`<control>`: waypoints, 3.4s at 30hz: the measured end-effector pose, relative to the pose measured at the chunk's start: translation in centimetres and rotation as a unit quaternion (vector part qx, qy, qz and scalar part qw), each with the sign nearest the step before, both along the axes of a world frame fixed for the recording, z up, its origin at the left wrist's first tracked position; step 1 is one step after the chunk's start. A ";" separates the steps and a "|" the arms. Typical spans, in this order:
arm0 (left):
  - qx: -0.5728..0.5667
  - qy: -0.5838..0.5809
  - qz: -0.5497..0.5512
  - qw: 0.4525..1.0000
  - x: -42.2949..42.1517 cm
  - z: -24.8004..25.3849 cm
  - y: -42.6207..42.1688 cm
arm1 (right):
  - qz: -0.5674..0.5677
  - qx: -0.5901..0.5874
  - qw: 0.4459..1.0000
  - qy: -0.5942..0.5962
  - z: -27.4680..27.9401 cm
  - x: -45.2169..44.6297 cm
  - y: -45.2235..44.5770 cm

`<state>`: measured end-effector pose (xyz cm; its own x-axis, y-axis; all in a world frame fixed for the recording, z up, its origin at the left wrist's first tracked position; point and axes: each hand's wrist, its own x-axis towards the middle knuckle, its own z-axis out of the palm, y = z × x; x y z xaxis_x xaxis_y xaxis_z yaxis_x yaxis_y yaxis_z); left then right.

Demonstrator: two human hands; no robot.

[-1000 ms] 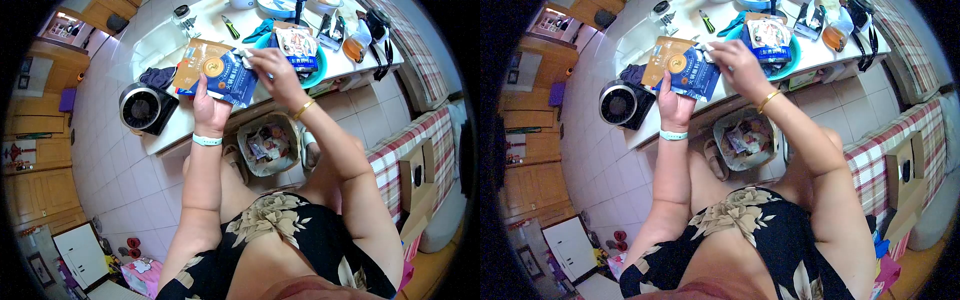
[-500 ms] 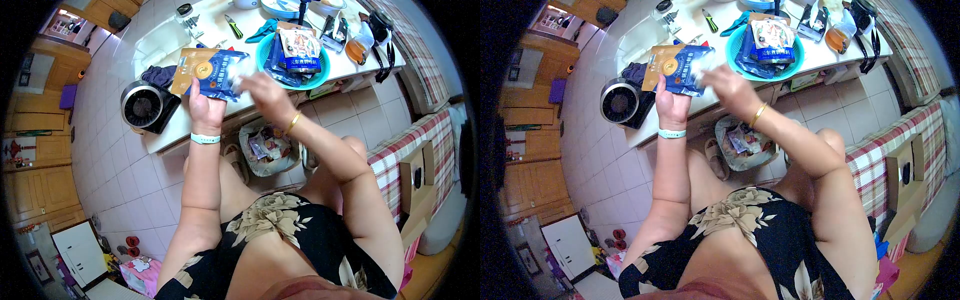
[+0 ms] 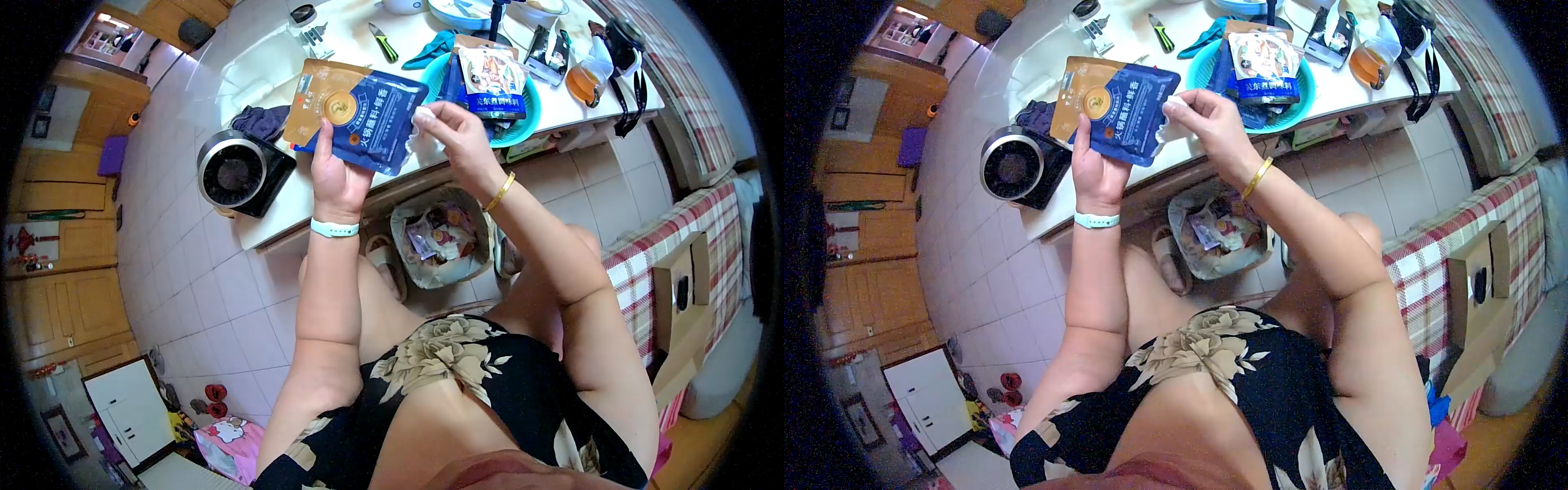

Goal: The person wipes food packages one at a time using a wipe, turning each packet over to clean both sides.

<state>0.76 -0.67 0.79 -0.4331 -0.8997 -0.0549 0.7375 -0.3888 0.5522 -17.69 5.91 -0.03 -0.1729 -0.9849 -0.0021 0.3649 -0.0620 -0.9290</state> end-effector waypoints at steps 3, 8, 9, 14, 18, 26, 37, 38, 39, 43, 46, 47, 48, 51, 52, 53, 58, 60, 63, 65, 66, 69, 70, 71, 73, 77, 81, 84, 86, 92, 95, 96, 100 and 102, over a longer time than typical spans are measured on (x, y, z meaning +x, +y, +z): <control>-0.013 0.032 -0.075 0.997 0.0 -0.5 -0.3 | -0.008 -0.027 0.997 -0.072 2.5 -0.4 0.3; -0.030 -0.052 -0.092 0.994 -0.9 -0.8 0.2 | -0.011 -0.044 0.997 -0.055 3.6 -1.5 0.3; -0.037 -0.059 -0.094 0.993 -1.6 -0.8 0.5 | -0.039 -0.074 0.996 -0.026 4.1 -1.7 0.5; 0.070 -0.169 -0.015 0.983 -1.8 -0.9 0.6 | -0.159 -0.239 0.935 0.209 5.3 -0.1 1.8; -0.025 0.000 -0.120 0.992 -1.1 0.3 0.5 | -0.085 -0.410 0.756 0.503 3.7 1.1 1.9; 0.000 0.095 -0.118 0.988 -0.4 -0.8 0.0 | -0.077 -0.331 0.823 0.455 3.8 1.5 2.0; 0.006 0.094 -0.169 0.981 -1.9 -0.8 1.9 | -0.138 -0.251 0.773 0.567 1.1 1.6 0.1; 0.004 0.066 -0.143 0.988 -2.1 -0.8 2.1 | -0.141 -0.253 0.772 0.566 0.9 2.0 0.3; -0.001 0.083 -0.167 0.982 -1.8 -0.9 1.9 | -0.118 -0.275 0.787 0.539 0.9 2.3 0.5; -0.017 -0.040 -0.118 0.992 -0.8 -1.2 0.9 | -0.060 -0.353 0.788 0.500 1.5 4.6 2.2; -0.031 -0.031 -0.139 0.989 -1.1 -0.3 1.9 | -0.054 -0.371 0.773 0.512 1.5 3.2 1.2; -0.024 0.006 -0.150 0.988 -1.4 -1.3 1.7 | -0.081 -0.368 0.762 0.526 1.7 2.3 0.4; -0.008 0.010 -0.157 0.988 -2.1 -0.2 2.8 | -0.107 -0.365 0.751 0.540 2.0 1.4 -0.3; -0.018 -0.015 -0.201 0.979 -2.8 -0.4 3.4 | -0.224 -0.325 0.721 0.569 2.7 -1.5 -1.3; -0.018 -0.015 -0.204 0.979 -2.9 -0.7 3.4 | -0.251 -0.295 0.727 0.567 2.7 -1.9 -1.3; -0.020 -0.022 -0.213 0.977 -3.0 -0.8 3.4 | -0.246 -0.280 0.742 0.558 2.0 -2.1 -1.5; -0.069 -0.085 -0.152 0.982 -3.2 -1.1 3.4 | -0.163 -0.341 0.765 0.521 2.7 1.7 0.4; -0.021 -0.048 -0.208 0.977 -3.3 -0.7 3.7 | -0.177 -0.333 0.752 0.541 2.5 -0.1 -0.4; -0.018 -0.021 -0.230 0.973 -3.2 -1.2 3.6 | -0.252 -0.287 0.738 0.556 2.4 -2.7 -1.6; -0.041 -0.035 -0.224 0.973 -2.9 -1.3 3.3 | -0.240 -0.290 0.742 0.554 1.9 -2.5 -1.2; -0.039 -0.037 -0.204 0.977 -3.0 -1.1 3.3 | -0.209 -0.297 0.757 0.543 1.9 -1.2 -0.4; -0.054 -0.066 -0.174 0.981 -3.1 -1.2 3.1 | -0.138 -0.341 0.770 0.521 2.1 1.5 0.8; -0.046 -0.071 -0.177 0.981 -3.0 -1.2 3.1 | -0.138 -0.340 0.770 0.521 2.2 1.1 0.6; -0.039 -0.067 -0.191 0.978 -3.1 -1.2 3.3 | -0.164 -0.339 0.760 0.530 2.2 0.1 0.0; -0.042 -0.063 -0.218 0.973 -3.4 -1.1 3.7 | -0.213 -0.304 0.755 0.541 2.4 -1.4 -0.9; -0.050 -0.063 -0.176 0.981 -3.7 -1.3 3.7 | -0.167 -0.317 0.779 0.515 1.9 0.0 -0.3; -0.030 -0.128 -0.130 0.983 -2.1 -2.0 1.8 | -0.044 -0.302 0.838 0.452 1.5 2.7 1.2; -0.003 -0.101 -0.100 0.990 -0.9 -1.7 1.5 | -0.006 -0.324 0.832 0.450 1.6 3.9 2.0; -0.004 -0.088 -0.098 0.991 -0.9 -1.2 1.6 | 0.003 -0.329 0.821 0.467 1.3 3.6 1.6; -0.012 0.051 -0.103 0.993 -1.5 -1.2 1.8 | -0.154 -0.320 0.817 0.454 1.9 0.6 1.1; 0.015 0.083 -0.111 0.990 -0.9 -1.1 2.0 | -0.185 -0.291 0.837 0.425 2.1 -0.3 1.8; 0.012 0.072 -0.107 0.992 -0.7 -1.4 1.7 | -0.185 -0.287 0.840 0.423 2.1 -0.7 2.0; 0.051 0.035 -0.058 0.996 -0.4 -2.8 0.8 | -0.102 -0.309 0.855 0.404 2.3 -1.4 1.1; 0.043 0.091 -0.070 0.992 -0.6 -2.8 0.7 | -0.124 -0.300 0.863 0.388 2.5 -1.4 0.8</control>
